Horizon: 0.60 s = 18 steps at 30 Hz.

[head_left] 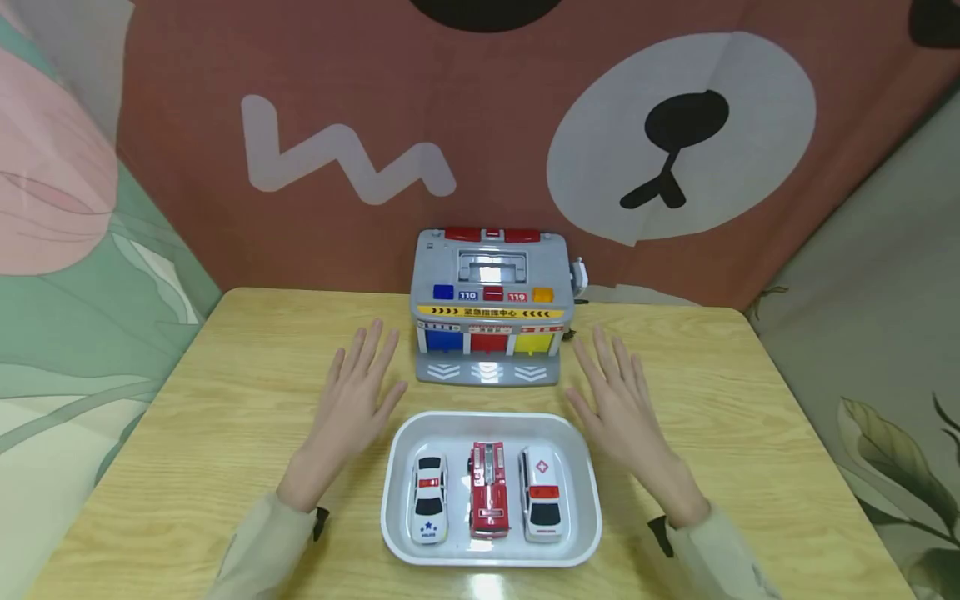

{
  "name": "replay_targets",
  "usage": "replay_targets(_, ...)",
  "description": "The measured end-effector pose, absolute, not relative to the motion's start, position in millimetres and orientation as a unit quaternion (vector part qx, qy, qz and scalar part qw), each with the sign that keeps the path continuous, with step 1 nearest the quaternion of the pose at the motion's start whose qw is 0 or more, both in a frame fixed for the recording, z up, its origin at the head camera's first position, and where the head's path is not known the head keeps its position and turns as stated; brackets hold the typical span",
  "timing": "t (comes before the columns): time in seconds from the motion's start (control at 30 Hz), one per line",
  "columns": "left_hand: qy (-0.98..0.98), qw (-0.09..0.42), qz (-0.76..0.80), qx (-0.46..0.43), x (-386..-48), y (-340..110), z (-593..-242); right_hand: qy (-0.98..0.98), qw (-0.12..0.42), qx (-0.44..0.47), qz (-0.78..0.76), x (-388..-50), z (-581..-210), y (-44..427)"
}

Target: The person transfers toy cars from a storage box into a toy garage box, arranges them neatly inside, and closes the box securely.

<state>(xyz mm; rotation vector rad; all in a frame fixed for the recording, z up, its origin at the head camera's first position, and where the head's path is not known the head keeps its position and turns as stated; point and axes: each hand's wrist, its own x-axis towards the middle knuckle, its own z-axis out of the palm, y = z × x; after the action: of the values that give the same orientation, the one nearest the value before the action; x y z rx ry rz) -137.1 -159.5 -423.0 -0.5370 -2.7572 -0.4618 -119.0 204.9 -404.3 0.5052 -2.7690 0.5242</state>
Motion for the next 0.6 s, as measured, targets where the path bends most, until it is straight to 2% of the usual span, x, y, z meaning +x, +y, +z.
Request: replay_targets(0.6, -0.952, 0.166, -0.156, -0.204, -196, -135, -400, -0.947, 0.133, 0.215, 0.2, -167, -388, 189)
